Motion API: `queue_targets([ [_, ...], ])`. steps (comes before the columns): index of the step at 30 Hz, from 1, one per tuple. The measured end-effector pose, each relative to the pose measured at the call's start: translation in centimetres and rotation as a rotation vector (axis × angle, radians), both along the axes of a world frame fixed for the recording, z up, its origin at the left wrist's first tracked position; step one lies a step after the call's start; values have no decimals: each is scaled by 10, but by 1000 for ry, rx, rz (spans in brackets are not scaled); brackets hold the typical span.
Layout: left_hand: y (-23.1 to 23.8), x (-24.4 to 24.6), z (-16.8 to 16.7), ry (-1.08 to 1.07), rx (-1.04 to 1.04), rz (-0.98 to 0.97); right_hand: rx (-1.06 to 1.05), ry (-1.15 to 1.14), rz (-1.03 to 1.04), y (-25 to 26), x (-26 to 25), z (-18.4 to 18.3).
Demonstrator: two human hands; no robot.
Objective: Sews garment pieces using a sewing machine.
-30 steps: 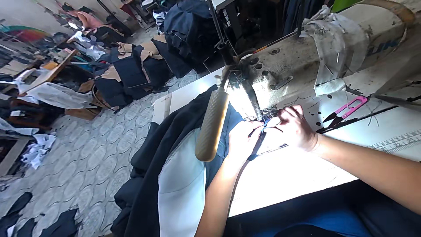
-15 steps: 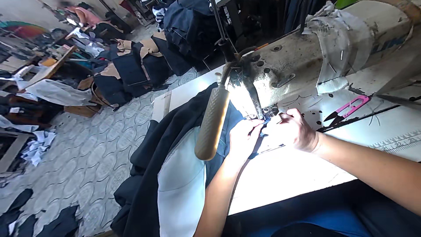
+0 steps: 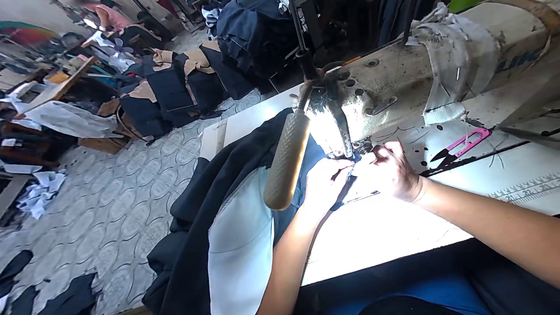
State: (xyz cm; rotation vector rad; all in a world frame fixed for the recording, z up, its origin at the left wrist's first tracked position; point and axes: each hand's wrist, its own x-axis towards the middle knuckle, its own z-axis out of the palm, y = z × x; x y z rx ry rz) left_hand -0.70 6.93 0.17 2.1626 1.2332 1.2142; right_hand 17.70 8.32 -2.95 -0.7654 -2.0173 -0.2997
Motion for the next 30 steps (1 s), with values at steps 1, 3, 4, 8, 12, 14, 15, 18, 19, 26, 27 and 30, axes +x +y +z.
queue_targets([
  [1,1,-2,-2,-2,-8,-2,15,24,3,2,0,-3],
  [3,8,-8,-15,-23,24,-40,-37,77,-1,3,-1,-5],
  [4,11,-10,-20,-35,42,-59,-62,93,-19,3,-1,-4],
  [8,14,-14,-22,-67,16,-112,-109,138,-61,3,-3,-1],
  [12,17,-16,-20,-62,7,-165,-90,164,-57,4,-3,-2],
  [14,18,-19,-20,-25,11,-205,-100,173,-60,4,-3,-2],
  [15,17,-20,-19,-2,0,-215,-102,171,-59,4,-2,-2],
  [18,16,-21,-19,19,27,-187,-92,125,-15,5,1,-1],
  [19,15,-21,-18,19,26,-176,-79,65,-2,6,5,0],
  [26,11,-16,-12,-95,-142,-115,-15,-70,37,8,17,5],
  [27,11,-17,-12,-108,-166,-110,-56,-28,45,7,16,3],
  [30,10,-15,-14,-103,-181,-128,-212,39,78,5,10,2],
])
